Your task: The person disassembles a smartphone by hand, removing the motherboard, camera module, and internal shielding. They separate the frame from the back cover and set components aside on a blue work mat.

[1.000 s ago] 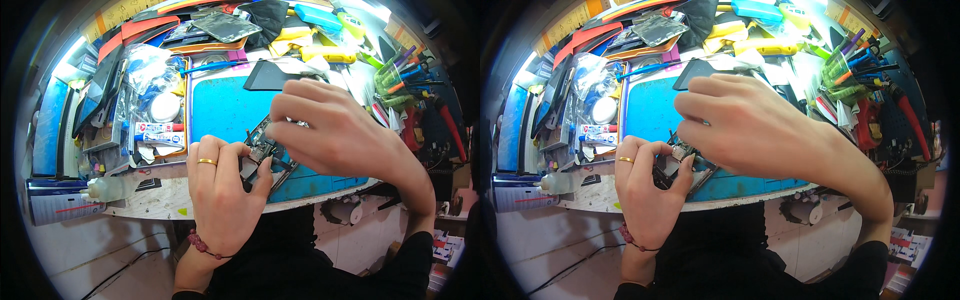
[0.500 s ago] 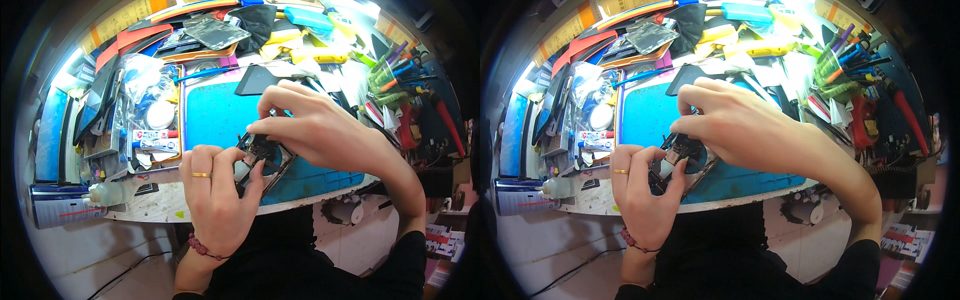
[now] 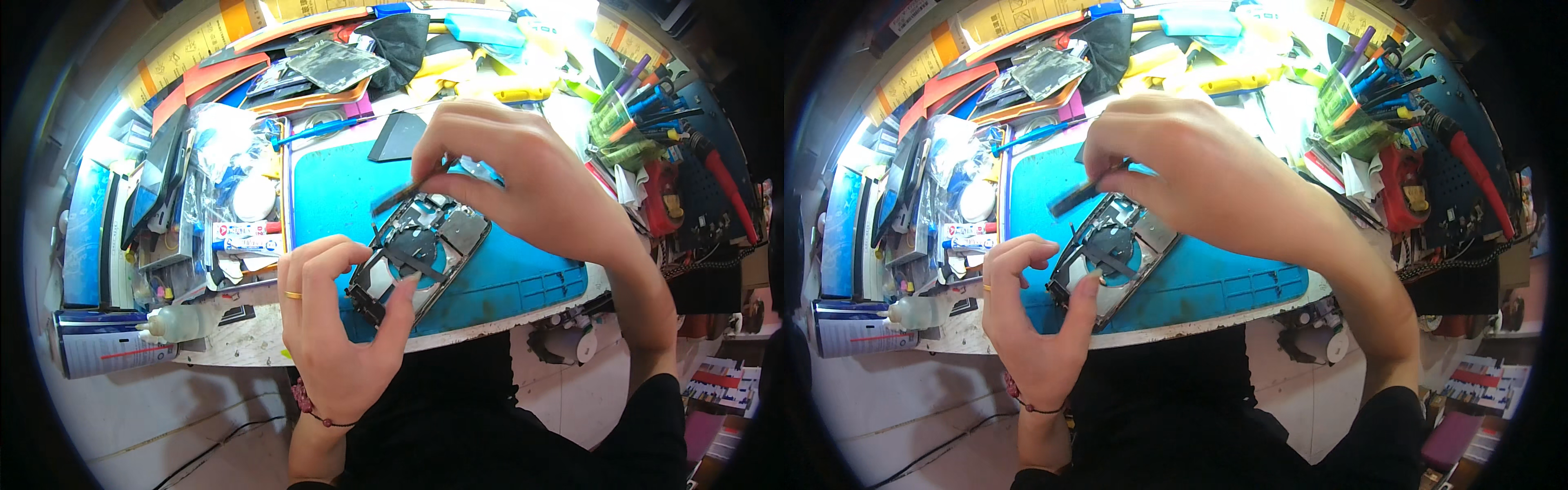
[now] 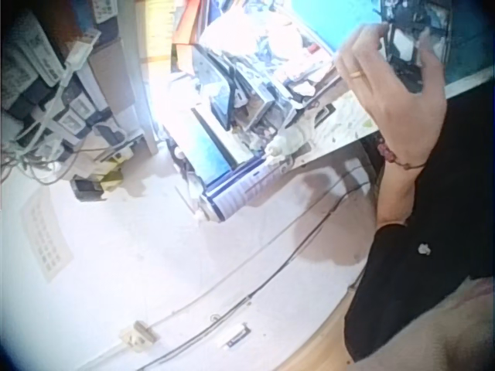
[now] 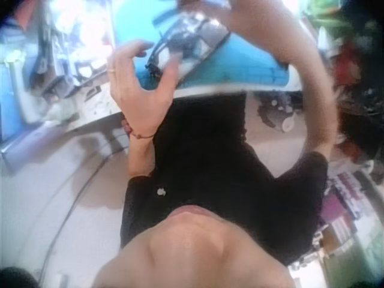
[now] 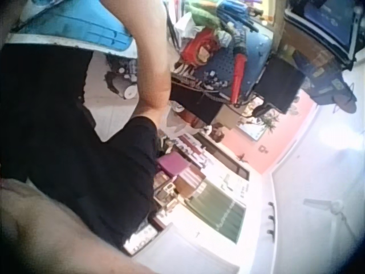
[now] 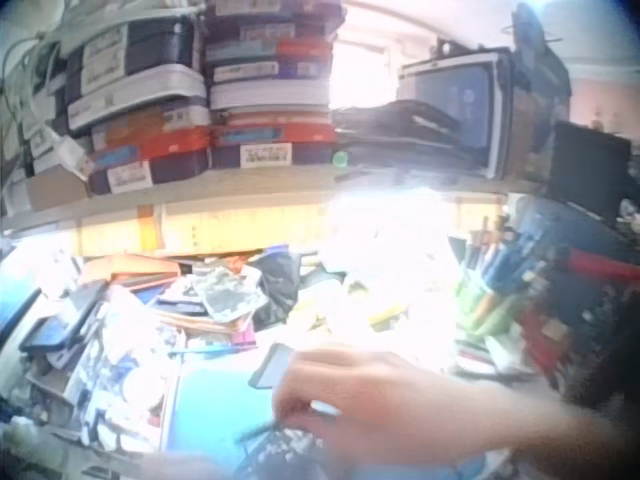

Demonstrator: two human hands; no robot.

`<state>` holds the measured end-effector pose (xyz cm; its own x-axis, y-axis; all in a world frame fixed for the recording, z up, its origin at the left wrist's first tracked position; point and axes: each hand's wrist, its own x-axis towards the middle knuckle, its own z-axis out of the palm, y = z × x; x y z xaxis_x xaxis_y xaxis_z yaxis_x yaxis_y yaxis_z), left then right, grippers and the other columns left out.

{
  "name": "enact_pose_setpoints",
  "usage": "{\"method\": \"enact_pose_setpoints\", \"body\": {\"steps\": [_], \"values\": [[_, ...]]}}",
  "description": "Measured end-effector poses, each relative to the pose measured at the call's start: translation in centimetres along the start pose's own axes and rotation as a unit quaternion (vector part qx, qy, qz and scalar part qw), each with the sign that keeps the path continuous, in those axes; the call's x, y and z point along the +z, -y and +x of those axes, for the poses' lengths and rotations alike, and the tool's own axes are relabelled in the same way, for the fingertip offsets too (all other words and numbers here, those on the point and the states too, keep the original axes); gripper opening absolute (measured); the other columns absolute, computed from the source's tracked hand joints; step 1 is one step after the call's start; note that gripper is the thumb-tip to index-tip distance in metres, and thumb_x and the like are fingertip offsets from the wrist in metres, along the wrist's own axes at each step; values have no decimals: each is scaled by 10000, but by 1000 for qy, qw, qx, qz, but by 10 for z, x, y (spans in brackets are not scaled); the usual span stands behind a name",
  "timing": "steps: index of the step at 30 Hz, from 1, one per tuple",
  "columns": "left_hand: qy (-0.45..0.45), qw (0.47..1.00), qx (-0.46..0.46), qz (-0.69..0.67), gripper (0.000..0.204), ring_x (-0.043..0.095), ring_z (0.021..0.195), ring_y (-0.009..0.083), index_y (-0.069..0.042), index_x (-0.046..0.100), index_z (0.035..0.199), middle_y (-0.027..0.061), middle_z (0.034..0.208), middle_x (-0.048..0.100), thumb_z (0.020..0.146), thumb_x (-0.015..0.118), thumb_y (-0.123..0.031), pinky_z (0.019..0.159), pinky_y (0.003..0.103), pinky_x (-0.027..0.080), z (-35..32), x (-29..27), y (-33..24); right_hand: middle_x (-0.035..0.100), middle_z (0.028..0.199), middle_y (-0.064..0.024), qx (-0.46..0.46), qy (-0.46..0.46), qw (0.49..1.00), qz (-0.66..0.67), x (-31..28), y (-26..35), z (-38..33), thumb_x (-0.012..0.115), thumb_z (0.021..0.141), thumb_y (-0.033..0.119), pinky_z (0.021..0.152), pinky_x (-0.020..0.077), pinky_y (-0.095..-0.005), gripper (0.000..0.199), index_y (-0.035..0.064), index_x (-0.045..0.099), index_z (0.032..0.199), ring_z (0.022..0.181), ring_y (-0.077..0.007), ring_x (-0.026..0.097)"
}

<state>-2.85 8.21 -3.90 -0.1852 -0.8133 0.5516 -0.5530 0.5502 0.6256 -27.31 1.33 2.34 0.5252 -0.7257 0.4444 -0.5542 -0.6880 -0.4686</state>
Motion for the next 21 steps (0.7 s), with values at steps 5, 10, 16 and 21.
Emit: {"method": "enact_pose_setpoints", "body": {"steps": [5, 10, 16, 21], "values": [[82, 993, 31, 83, 921, 589, 1253, 367, -26, 607, 1456, 169, 1360, 664, 730, 1057, -372, 1066, 486, 484, 1, 0, -6, 764, 934, -54, 148, -65, 987, 17, -4, -3, -2, 797, 997, 110, 751, 525, -300, 161, 9, 773, 1120, 784, -129, 628], [108, 987, 13, 121, 947, 567, 1242, 367, -20, 573, 1482, 178, 1451, 620, 763, 1029, -435, 1058, 508, 426, 3, 2, -10, 748, 894, -36, 188, -79, 979, 10, -14, -9, -11, 804, 990, 132, 720, 505, -288, 169, 13, 793, 1109, 765, -103, 616], [117, 988, -19, 103, 949, 567, 1209, 382, 5, 555, 1495, 196, 1399, 627, 755, 1044, -332, 1060, 519, 435, -2, 0, -11, 699, 819, -36, 237, -23, 970, -46, -27, -15, -19, 807, 965, 113, 681, 476, -301, 130, 16, 802, 1050, 720, -107, 584], [112, 989, -5, 95, 931, 569, 1197, 383, 10, 553, 1492, 210, 1381, 632, 764, 1042, -303, 1041, 520, 447, -3, 0, -9, 687, 806, -50, 210, -20, 976, -49, -25, -17, -24, 804, 950, 85, 666, 472, -311, 113, 13, 801, 1036, 694, -122, 575]]}}
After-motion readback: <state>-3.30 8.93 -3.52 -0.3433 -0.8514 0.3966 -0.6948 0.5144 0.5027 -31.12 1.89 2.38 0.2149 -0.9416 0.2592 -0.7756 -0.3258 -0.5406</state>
